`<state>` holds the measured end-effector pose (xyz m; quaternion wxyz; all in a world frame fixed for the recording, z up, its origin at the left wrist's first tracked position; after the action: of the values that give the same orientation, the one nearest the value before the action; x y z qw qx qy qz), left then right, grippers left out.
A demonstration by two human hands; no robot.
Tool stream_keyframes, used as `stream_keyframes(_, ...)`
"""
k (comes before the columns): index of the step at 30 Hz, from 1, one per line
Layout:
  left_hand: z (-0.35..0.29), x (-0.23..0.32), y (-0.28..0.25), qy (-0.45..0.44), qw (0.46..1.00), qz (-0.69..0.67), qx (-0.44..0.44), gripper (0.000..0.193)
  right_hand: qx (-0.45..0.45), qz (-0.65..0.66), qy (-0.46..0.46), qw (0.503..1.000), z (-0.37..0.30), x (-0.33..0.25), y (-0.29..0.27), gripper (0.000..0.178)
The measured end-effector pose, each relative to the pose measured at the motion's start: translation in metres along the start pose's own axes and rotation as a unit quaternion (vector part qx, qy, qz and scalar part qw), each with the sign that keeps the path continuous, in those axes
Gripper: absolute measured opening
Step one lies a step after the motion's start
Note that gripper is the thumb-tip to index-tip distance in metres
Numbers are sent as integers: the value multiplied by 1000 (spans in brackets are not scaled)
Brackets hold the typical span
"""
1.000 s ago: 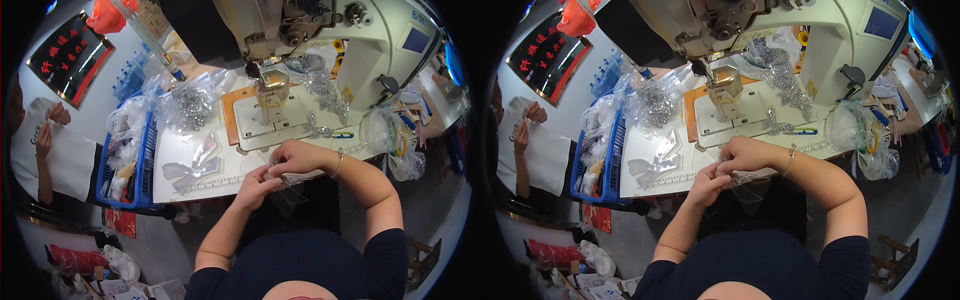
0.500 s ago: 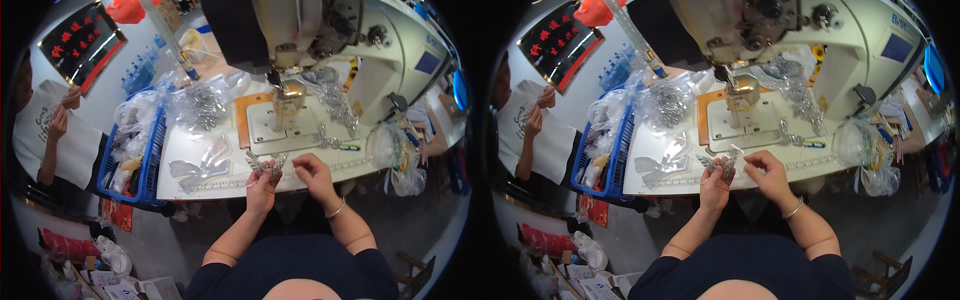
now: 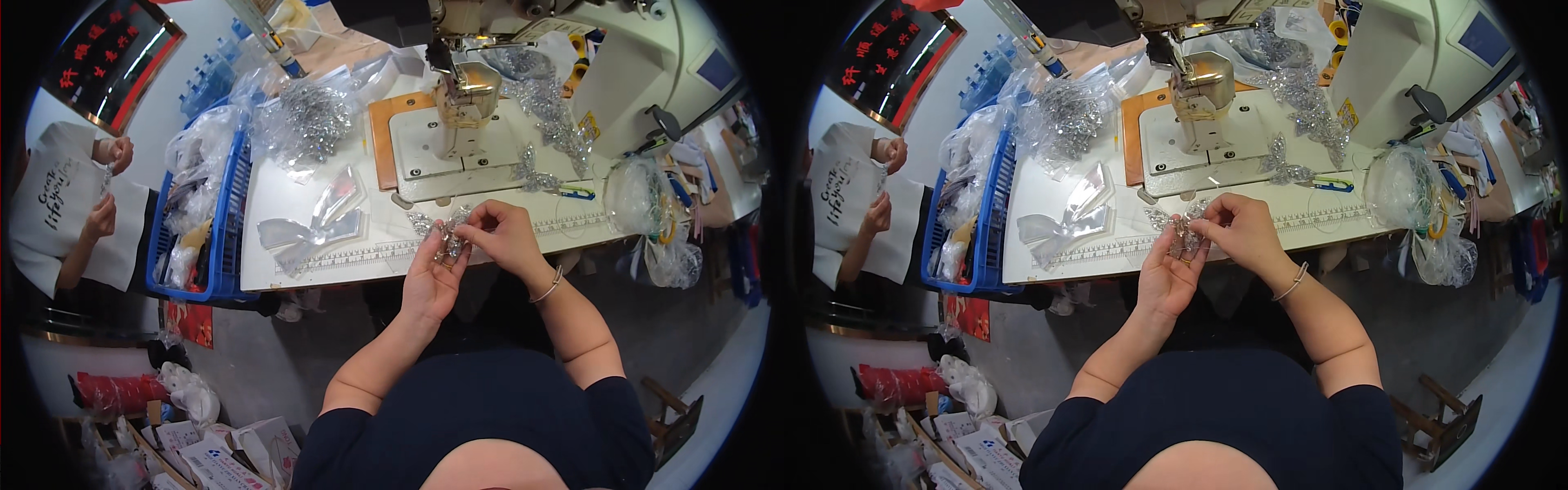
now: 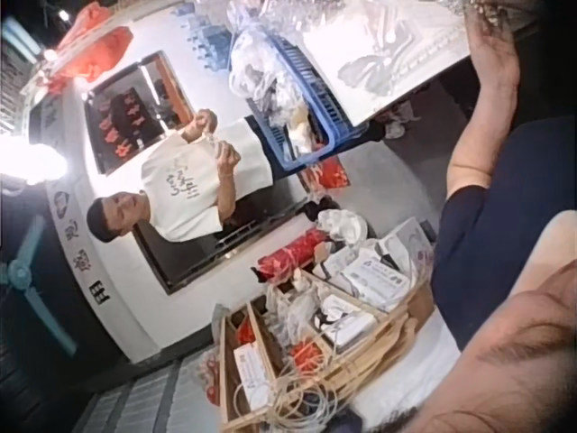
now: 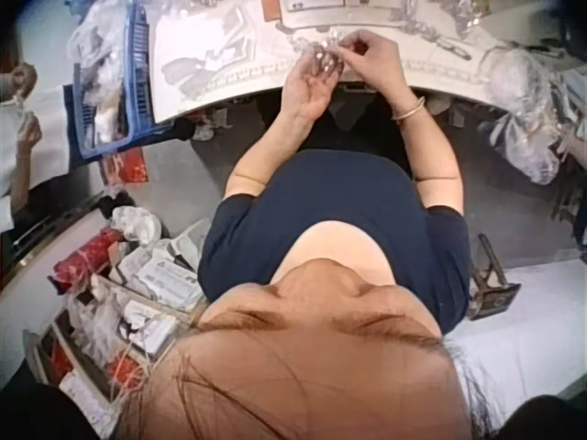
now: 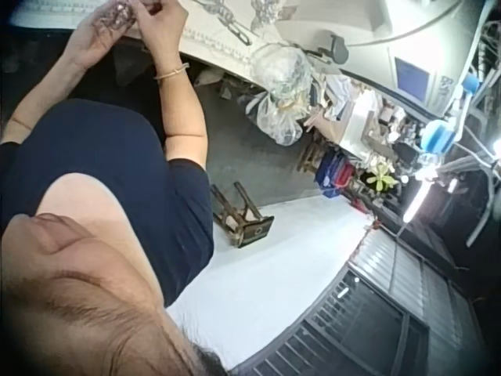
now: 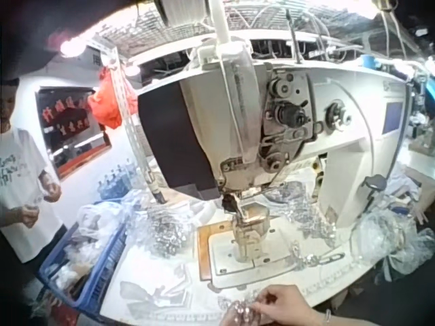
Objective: The person uses a sewing machine to stitch small, silver, star-shaped decorations onto clear plastic sheets. They repeatedly pick up a decoration, place it under the machine's needle, sew it, and then trim the excess thread with scissors. The finished items are placed on the table.
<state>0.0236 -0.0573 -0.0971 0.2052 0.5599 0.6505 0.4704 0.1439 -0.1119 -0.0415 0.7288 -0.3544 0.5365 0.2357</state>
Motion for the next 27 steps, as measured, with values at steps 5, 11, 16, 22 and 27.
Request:
stream_keyframes(5, -5, 3, 8, 26, 999, 3, -48, 33, 12, -10, -24, 1000, -3, -10, -3, 19)
stream_keyframes(11, -10, 6, 5, 84, 990, 95, -57, 35, 37, -27, -127, 991, -14, -34, -7, 19)
stream_keyframes(16, -6, 5, -2, 85, 984, 97, -122, 31, 31, 0, -186, 982, -19, -47, -7, 17)
stream_keyframes(22, -10, 10, 0, 89, 972, 107, -189, 35, -1, -48, -262, 964, -20, -55, -5, 19)
stream_keyframes(27, -11, 8, -3, 79, 974, 129, -171, 37, -5, -63, -200, 978, -17, -50, -7, 19)
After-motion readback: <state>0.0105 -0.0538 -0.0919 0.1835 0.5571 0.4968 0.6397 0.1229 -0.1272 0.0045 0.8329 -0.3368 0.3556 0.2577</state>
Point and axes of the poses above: each hand's wrist, its own z-axis towards the middle knuckle, its own y-axis out of the palm, x = y × z, the point moved 8 cm from there along z, towards the middle knuckle, and after that the axes turned 7 degrees about -y, right-handed, at the moved point
